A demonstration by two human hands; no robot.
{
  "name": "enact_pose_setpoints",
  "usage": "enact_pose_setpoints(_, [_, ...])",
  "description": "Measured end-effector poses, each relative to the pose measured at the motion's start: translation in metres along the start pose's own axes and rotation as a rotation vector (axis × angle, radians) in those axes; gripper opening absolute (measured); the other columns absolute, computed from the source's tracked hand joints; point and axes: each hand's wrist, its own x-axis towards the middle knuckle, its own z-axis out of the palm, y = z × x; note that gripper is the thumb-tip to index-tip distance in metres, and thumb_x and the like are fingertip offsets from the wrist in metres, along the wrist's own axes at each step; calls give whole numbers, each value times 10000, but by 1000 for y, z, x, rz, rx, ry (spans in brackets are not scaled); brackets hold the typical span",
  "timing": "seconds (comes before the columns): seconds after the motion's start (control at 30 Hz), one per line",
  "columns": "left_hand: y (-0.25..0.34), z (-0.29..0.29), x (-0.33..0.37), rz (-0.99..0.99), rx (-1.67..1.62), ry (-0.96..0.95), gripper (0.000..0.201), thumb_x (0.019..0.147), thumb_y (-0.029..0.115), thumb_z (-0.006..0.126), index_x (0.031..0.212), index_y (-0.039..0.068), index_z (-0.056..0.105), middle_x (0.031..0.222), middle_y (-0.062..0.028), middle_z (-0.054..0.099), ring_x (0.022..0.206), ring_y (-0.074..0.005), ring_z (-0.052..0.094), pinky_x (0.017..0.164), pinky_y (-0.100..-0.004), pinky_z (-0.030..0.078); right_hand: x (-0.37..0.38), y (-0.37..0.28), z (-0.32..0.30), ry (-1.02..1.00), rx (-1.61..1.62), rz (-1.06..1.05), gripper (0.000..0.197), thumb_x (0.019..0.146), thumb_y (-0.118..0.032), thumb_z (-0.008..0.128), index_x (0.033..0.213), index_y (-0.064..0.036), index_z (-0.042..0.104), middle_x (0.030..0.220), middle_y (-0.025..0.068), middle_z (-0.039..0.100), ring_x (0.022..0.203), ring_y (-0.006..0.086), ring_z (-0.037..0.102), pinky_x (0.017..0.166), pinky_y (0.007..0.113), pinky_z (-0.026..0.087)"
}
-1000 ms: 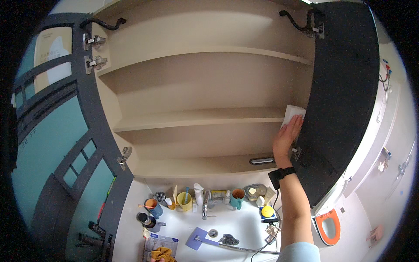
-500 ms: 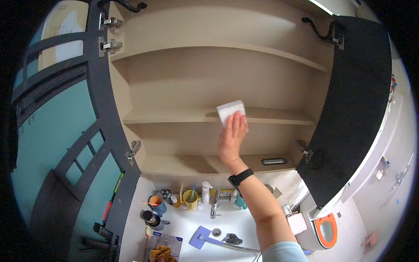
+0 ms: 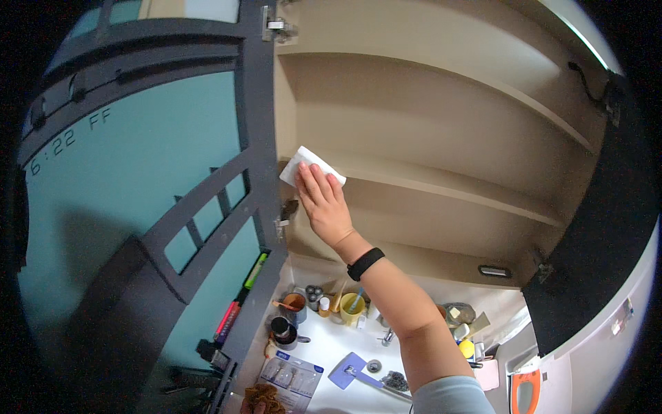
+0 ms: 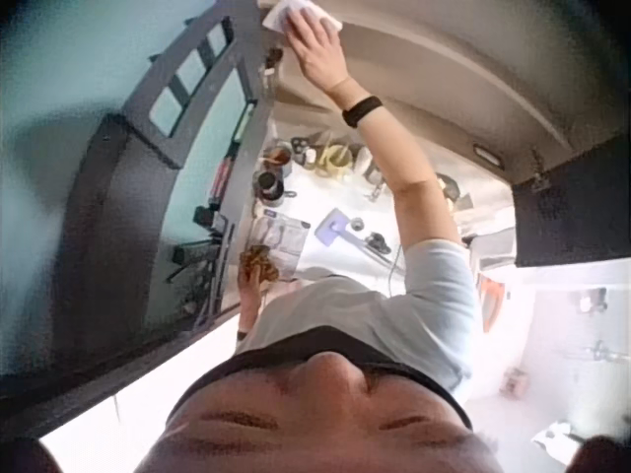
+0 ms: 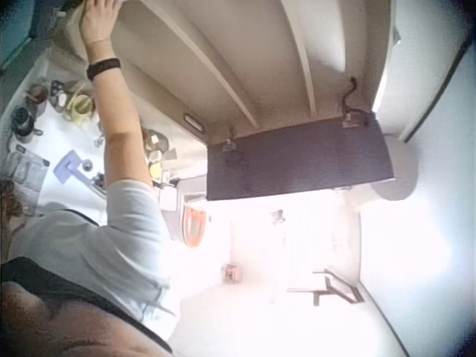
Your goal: The person wipes the interior shelves of a bathroom cabinet with a cloth and a sponge before placing bottles and containers back inside.
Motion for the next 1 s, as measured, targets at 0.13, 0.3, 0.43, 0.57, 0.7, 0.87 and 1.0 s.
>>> enact_pose_setpoints(0.13, [28, 8, -3, -76, -215, -182, 249, 908, 98, 432, 1118, -33, 456, 658, -43, 444, 493, -123, 371, 467, -274, 343, 4, -3, -3, 8, 6, 19, 448, 786, -133, 439, 1228, -63, 458, 1397, 96, 271, 1278, 236, 279, 1023, 374, 213])
enact_pose_setpoints(0.3, [14, 2, 3, -146, -185, -119, 246, 910, 114, 438, 1114, -22, 452, 659, -31, 410, 475, -113, 338, 458, -270, 329, 12, 0, -18, 1, -52, -26, 442, 789, -122, 433, 1230, -115, 464, 1397, 103, 268, 1265, 276, 288, 1005, 425, 238])
enact_pose_setpoints(0.43, [21, 21, 16, -56, -123, -239, 279, 909, 170, 460, 1129, 0, 430, 659, -14, 372, 478, -103, 300, 447, -265, 276, -1, 27, -34, -12, -21, -25, 473, 743, -118, 512, 1214, -138, 475, 1383, 108, 293, 1225, 319, 323, 971, 452, 276])
enact_pose_setpoints(0.57, [26, 33, 11, -76, -150, -300, 286, 902, 177, 473, 1122, -3, 436, 652, -6, 352, 504, -101, 303, 460, -262, 265, -39, 90, -71, 107, -62, 311, 634, 618, -62, 618, 1227, -144, 460, 1361, 153, 319, 1178, 360, 353, 947, 452, 297])
enact_pose_setpoints(0.7, [-4, 18, 19, -38, 10, -296, 256, 897, 125, 474, 1118, -4, 464, 676, -20, 429, 547, -114, 394, 489, -256, 336, -118, 176, -106, 290, -159, 344, 625, 707, -51, 552, 1304, -131, 386, 1375, 182, 285, 1252, 365, 281, 1000, 473, 229])
enact_pose_setpoints(0.87, [33, 57, -2, -48, 200, -236, 210, 893, 56, 445, 1087, 2, 505, 806, -72, 556, 657, -142, 528, 586, -279, 451, -201, 276, -177, 405, -431, 543, 516, 821, -83, 492, 1318, -98, 352, 1385, 205, 244, 1268, 365, 255, 1019, 445, 216])
enact_pose_setpoints(1.0, [20, 48, -4, -132, 230, -235, 222, 897, 67, 447, 1104, 16, 507, 858, -76, 575, 733, -142, 556, 647, -281, 472, -234, 313, -193, 469, -346, 748, 475, 878, -137, 467, 1321, -53, 318, 1384, 226, 223, 1260, 376, 255, 1020, 407, 227])
